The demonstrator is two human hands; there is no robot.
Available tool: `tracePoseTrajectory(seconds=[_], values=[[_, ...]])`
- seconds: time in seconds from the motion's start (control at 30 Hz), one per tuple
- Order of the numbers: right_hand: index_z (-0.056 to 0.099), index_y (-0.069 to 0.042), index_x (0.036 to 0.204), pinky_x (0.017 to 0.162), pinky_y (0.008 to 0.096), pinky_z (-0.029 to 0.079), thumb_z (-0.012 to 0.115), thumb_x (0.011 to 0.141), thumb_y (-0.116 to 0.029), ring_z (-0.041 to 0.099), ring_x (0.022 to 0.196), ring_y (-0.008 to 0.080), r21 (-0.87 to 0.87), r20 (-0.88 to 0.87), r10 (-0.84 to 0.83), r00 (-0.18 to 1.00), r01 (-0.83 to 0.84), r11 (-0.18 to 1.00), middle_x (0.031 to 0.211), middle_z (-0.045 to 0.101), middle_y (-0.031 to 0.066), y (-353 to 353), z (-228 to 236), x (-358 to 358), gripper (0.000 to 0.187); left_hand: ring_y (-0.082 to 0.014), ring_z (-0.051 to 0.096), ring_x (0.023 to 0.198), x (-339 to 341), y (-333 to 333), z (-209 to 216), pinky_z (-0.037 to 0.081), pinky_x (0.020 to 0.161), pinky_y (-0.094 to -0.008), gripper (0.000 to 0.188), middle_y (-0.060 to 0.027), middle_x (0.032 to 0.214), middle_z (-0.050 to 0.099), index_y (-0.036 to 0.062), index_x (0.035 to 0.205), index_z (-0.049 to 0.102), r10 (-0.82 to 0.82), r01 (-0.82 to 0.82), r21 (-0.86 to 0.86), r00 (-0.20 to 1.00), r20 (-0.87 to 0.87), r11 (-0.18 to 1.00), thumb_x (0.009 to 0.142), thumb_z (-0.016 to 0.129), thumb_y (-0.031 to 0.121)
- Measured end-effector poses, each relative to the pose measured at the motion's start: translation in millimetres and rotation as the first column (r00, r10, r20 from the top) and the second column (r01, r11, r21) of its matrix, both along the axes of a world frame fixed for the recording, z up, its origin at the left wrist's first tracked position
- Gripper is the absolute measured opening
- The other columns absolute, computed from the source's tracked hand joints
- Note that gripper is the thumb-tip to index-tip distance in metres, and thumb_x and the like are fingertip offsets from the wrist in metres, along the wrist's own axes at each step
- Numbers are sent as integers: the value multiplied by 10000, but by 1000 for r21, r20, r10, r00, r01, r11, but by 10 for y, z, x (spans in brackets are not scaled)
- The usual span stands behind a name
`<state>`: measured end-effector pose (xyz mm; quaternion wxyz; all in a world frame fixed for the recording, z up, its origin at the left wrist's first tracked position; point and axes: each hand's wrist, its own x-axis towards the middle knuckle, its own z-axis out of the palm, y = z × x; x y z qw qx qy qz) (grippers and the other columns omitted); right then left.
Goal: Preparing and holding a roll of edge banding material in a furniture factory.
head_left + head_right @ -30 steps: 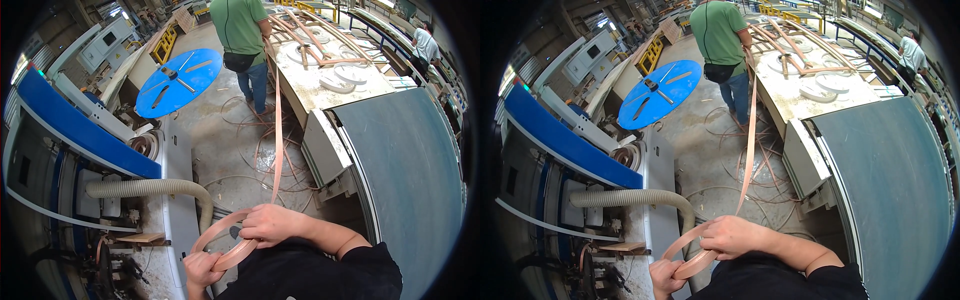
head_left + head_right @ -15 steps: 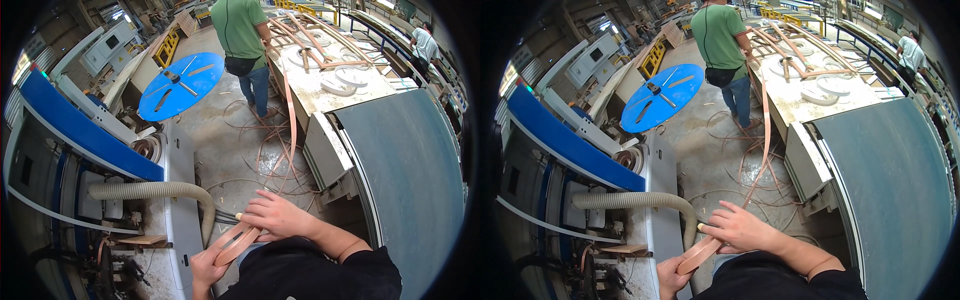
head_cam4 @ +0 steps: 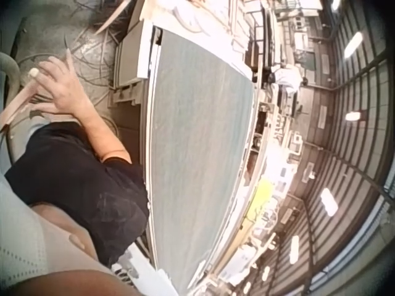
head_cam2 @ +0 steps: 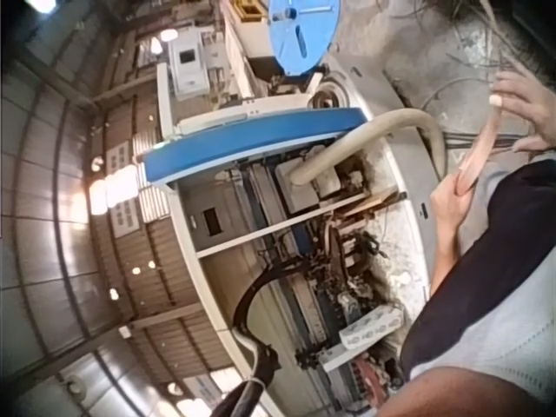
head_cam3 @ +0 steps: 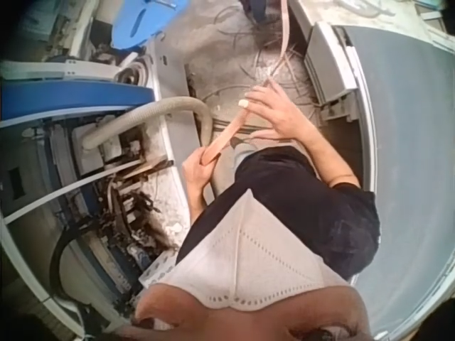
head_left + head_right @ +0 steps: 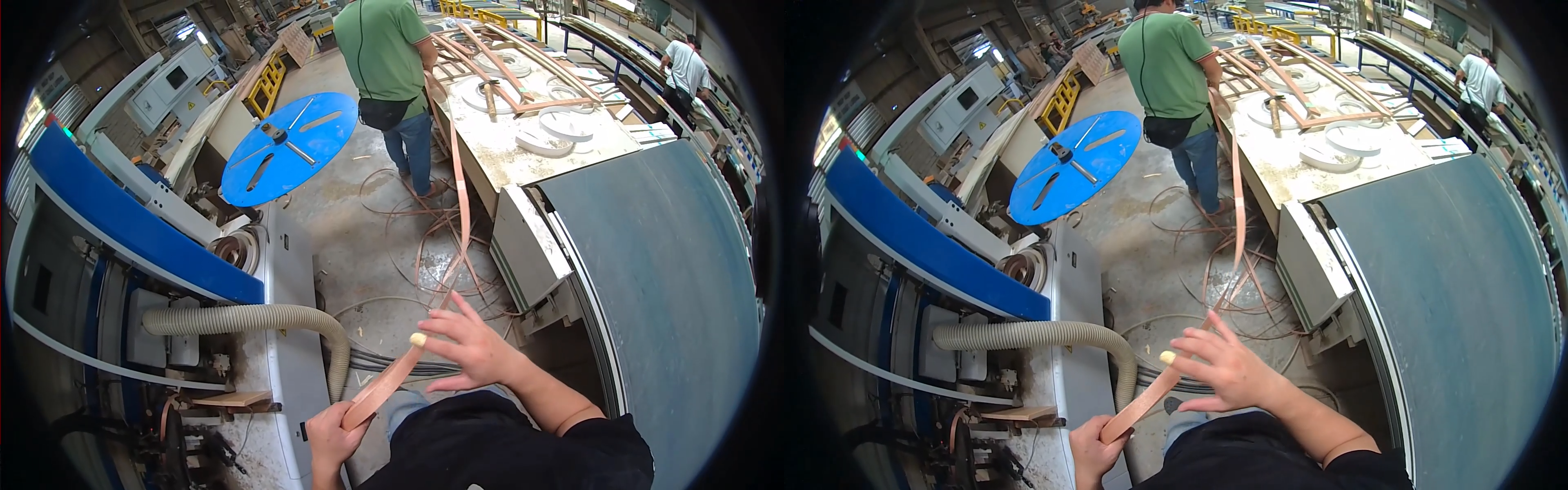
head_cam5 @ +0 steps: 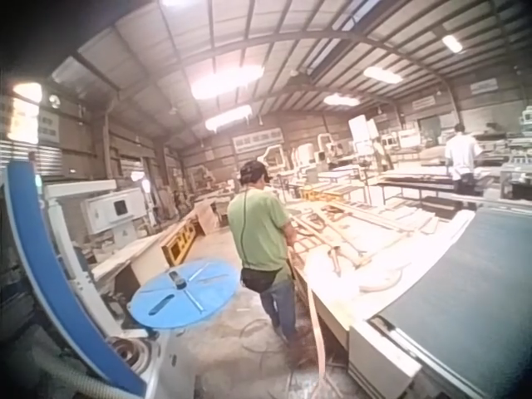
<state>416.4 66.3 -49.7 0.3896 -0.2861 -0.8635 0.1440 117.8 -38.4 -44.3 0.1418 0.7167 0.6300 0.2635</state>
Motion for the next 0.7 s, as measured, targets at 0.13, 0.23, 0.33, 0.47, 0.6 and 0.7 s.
tracePoseTrajectory(seconds=[0.13,0.23,0.33,0.47,0.6,0.7], values=[[584,-79,1303,1137,609,294,838,732,-438,560,1214,336,-59,18,-130,991,131,990,1280,580,143,7,-184,220,720,-281,683,639,-9,12,1,530,590,-347,286,-120,733,694,55,849,707,53,-53,-29,999,5,998,674,868,213],[581,-64,1298,1131,587,319,836,742,-402,565,1190,339,-81,48,-234,971,237,968,1267,576,151,5,-421,441,700,-258,693,650,-40,13,-23,536,619,-324,276,-128,747,703,27,858,707,78,-77,-71,997,4,994,683,862,173],[587,-45,1274,1122,577,336,832,748,-364,557,1193,351,-133,112,-407,906,420,898,1263,578,161,-38,-719,769,662,-288,687,657,-108,-12,-99,534,612,-349,288,-123,741,697,53,851,707,108,-109,-94,994,-13,990,685,867,227],[568,-13,1286,1089,481,406,803,772,-270,534,1216,368,-237,277,-662,696,717,655,1278,570,179,-166,-1138,1273,621,-314,683,665,-121,-29,-118,533,606,-373,305,-120,742,694,81,854,713,127,-131,-110,991,-43,985,685,867,282],[593,-10,1254,1020,427,453,790,765,-229,550,1186,356,-241,333,-767,549,836,494,1247,590,162,-401,-1564,1638,570,-308,688,667,-121,-12,-152,536,614,-368,301,-122,746,697,79,853,717,114,-116,-130,993,-23,985,689,866,281],[569,-11,1294,1032,413,458,785,778,-212,552,1199,363,-367,363,-741,565,817,444,1279,572,184,-543,-1774,1711,595,-303,691,667,-120,4,-157,538,619,-364,300,-124,749,700,75,849,719,119,-118,-162,993,-8,980,687,867,279]])
